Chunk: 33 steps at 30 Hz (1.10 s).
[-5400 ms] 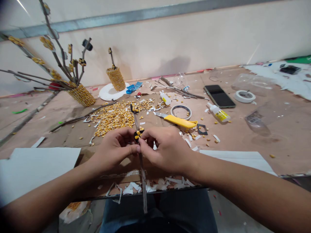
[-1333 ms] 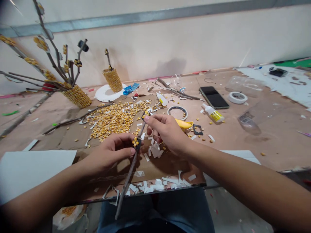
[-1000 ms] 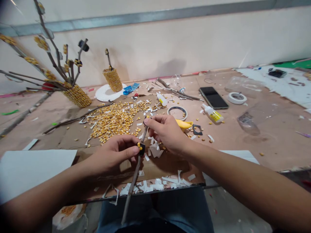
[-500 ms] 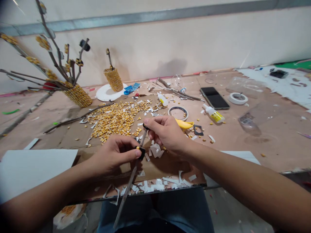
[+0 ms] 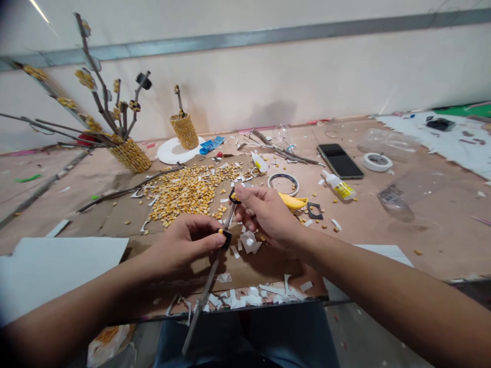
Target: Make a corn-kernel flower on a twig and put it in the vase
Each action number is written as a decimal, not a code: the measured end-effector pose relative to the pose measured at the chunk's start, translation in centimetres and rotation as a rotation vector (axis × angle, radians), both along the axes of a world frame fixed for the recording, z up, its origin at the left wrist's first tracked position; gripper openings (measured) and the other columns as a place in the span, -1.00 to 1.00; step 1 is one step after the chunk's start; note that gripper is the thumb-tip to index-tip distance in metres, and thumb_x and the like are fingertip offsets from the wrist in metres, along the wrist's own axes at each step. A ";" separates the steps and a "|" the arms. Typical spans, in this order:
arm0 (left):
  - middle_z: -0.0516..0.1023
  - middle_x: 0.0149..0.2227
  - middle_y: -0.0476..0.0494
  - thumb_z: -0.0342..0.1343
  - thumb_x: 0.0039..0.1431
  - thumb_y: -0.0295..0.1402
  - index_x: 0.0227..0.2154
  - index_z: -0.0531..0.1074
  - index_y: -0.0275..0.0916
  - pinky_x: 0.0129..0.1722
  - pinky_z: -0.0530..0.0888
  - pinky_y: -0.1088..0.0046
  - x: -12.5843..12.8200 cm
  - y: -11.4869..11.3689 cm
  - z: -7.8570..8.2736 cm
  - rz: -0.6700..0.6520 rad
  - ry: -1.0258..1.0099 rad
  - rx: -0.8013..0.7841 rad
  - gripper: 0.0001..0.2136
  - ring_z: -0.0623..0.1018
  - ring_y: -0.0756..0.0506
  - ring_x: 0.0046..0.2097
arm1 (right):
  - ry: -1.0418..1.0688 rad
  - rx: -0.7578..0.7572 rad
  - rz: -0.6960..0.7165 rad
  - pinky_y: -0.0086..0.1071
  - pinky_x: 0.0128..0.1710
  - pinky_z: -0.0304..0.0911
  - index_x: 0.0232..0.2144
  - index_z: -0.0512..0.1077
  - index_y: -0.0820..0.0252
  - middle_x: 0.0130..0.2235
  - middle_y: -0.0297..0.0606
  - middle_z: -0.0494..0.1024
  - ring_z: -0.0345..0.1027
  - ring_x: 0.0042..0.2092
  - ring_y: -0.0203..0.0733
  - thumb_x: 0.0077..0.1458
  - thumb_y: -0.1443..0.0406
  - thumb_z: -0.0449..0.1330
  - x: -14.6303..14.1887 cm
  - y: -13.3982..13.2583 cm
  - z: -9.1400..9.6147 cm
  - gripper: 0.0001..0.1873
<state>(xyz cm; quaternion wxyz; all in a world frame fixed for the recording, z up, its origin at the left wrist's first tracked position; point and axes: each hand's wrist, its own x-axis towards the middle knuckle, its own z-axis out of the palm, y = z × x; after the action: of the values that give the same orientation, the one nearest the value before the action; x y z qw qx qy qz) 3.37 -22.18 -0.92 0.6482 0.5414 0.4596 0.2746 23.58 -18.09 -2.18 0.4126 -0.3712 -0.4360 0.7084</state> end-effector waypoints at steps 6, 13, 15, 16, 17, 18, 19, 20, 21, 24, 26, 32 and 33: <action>0.57 -0.41 -0.08 0.38 0.14 -0.11 -0.36 0.62 -0.28 -0.33 0.38 0.47 -0.4 0.1 -0.1 -0.001 -0.055 0.039 -0.71 0.46 -0.02 -0.37 | 0.014 -0.077 0.125 -0.55 -0.65 -0.10 -0.43 0.51 0.25 -0.55 -0.41 0.48 0.07 -0.64 -0.51 -0.13 -0.06 0.56 -0.4 -0.2 -0.4 -0.46; 0.59 -0.44 -0.11 0.44 0.02 0.06 -0.38 0.64 -0.27 -0.36 0.37 0.46 -0.7 -0.1 0.0 -0.018 -0.117 0.047 -0.57 0.47 -0.03 -0.41 | -0.043 -0.018 0.110 -0.53 -0.66 -0.09 -0.50 0.46 0.25 -0.55 -0.38 0.49 0.09 -0.65 -0.51 -0.11 -0.03 0.56 -0.8 -0.4 -0.8 -0.47; 0.59 -0.44 -0.13 0.44 -0.03 0.13 -0.36 0.64 -0.29 -0.36 0.39 0.46 -0.8 0.1 0.0 0.014 -0.142 0.029 -0.49 0.50 -0.03 -0.41 | -0.083 0.013 0.075 -0.52 -0.68 -0.10 -0.52 0.46 0.25 -0.55 -0.35 0.49 0.10 -0.66 -0.49 -0.13 -0.06 0.56 -0.8 -0.1 -0.2 -0.45; 0.61 -0.41 -0.15 0.43 -0.05 0.16 -0.34 0.64 -0.30 -0.36 0.40 0.46 -0.9 0.3 0.0 0.073 -0.153 0.025 -0.46 0.51 -0.03 -0.41 | -0.097 0.034 0.049 -0.52 -0.69 -0.09 -0.53 0.46 0.25 -0.56 -0.35 0.48 0.10 -0.66 -0.49 -0.14 -0.06 0.56 -0.8 0.3 0.2 -0.45; 0.62 -0.38 -0.17 0.42 -0.05 0.17 -0.32 0.63 -0.31 -0.35 0.42 0.46 -1.0 0.4 0.0 0.175 -0.170 0.030 -0.44 0.53 -0.03 -0.40 | -0.105 0.060 0.021 -0.52 -0.69 -0.08 -0.53 0.46 0.25 -0.56 -0.36 0.46 0.10 -0.66 -0.48 -0.14 -0.06 0.56 -0.6 0.8 0.8 -0.45; 0.63 -0.35 -0.17 0.42 -0.04 0.17 -0.30 0.62 -0.31 -0.35 0.42 0.46 -1.2 0.7 0.1 0.302 -0.192 0.041 -0.44 0.54 -0.03 -0.40 | -0.107 0.089 -0.005 -0.52 -0.69 -0.05 -0.53 0.47 0.24 -0.56 -0.37 0.44 0.10 -0.65 -0.48 -0.15 -0.05 0.57 -0.5 1.5 1.6 -0.47; 0.63 -0.32 -0.17 0.41 -0.02 0.15 -0.28 0.61 -0.31 -0.36 0.42 0.47 -1.3 0.9 0.1 0.431 -0.216 0.056 -0.45 0.55 -0.02 -0.40 | -0.108 0.120 -0.035 -0.52 -0.68 -0.03 -0.52 0.48 0.24 -0.57 -0.39 0.42 0.10 -0.63 -0.48 -0.16 -0.02 0.58 -0.3 2.3 2.4 -0.48; 0.62 -0.31 -0.14 0.40 -0.01 0.12 -0.28 0.59 -0.30 -0.37 0.41 0.49 -1.5 1.1 0.1 0.545 -0.238 0.070 -0.48 0.54 -0.01 -0.41 | -0.109 0.153 -0.064 -0.53 -0.67 -0.01 -0.51 0.48 0.23 -0.56 -0.40 0.41 0.11 -0.61 -0.48 -0.15 0.00 0.58 -0.1 3.4 3.4 -0.50; 0.60 -0.31 -0.10 0.40 0.01 0.09 -0.28 0.58 -0.29 -0.39 0.40 0.51 -1.7 1.4 0.1 0.632 -0.258 0.082 -0.51 0.52 0.02 -0.42 | -0.110 0.188 -0.095 -0.53 -0.66 0.02 -0.50 0.49 0.22 -0.55 -0.40 0.41 0.13 -0.59 -0.47 -0.15 0.02 0.59 0.0 4.7 4.5 -0.52; 0.51 -0.36 0.01 0.40 0.00 0.00 -0.33 0.52 -0.27 -0.42 0.34 0.54 -2.3 1.9 0.1 0.746 -0.289 0.097 -0.59 0.45 0.07 -0.47 | -0.145 0.315 -0.170 -0.50 -0.67 0.06 -0.47 0.51 0.22 -0.52 -0.35 0.45 0.20 -0.56 -0.42 -0.14 0.11 0.60 -0.2 9.2 8.1 -0.59; 0.48 -0.39 0.04 0.39 -0.01 -0.06 -0.34 0.50 -0.26 -0.42 0.33 0.54 -2.6 2.1 0.1 0.785 -0.306 0.090 -0.63 0.42 0.08 -0.48 | -0.151 0.369 -0.197 -0.50 -0.65 0.09 -0.46 0.50 0.22 -0.50 -0.33 0.48 0.24 -0.55 -0.42 -0.08 0.18 0.59 -1.2 12.7 10.5 -0.64; 0.45 -0.46 0.06 0.34 -0.05 -0.26 -0.34 0.51 -0.27 -0.47 0.28 0.52 -3.2 2.5 -0.2 0.821 -0.321 0.035 -0.76 0.38 0.06 -0.52 | -0.320 0.665 -0.393 -0.47 -0.61 0.11 -0.45 0.51 0.24 -0.44 -0.27 0.58 0.25 -0.60 -0.50 0.24 0.30 0.36 -7.3 22.0 16.0 -0.78; 0.46 -0.46 0.05 0.32 -0.05 -0.28 -0.35 0.51 -0.27 -0.47 0.28 0.52 -3.3 2.6 -0.2 0.824 -0.320 0.027 -0.77 0.38 0.06 -0.52 | -0.365 0.698 -0.412 -0.46 -0.59 0.10 -0.45 0.51 0.25 -0.46 -0.28 0.57 0.27 -0.60 -0.52 0.28 0.34 0.31 -8.5 23.2 16.7 -0.77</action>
<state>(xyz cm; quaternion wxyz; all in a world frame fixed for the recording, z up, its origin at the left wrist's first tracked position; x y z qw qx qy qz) 0.12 -19.58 -1.17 0.5402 0.2722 0.5274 0.5966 15.11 5.10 14.54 0.5621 -0.4079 -0.6317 0.3444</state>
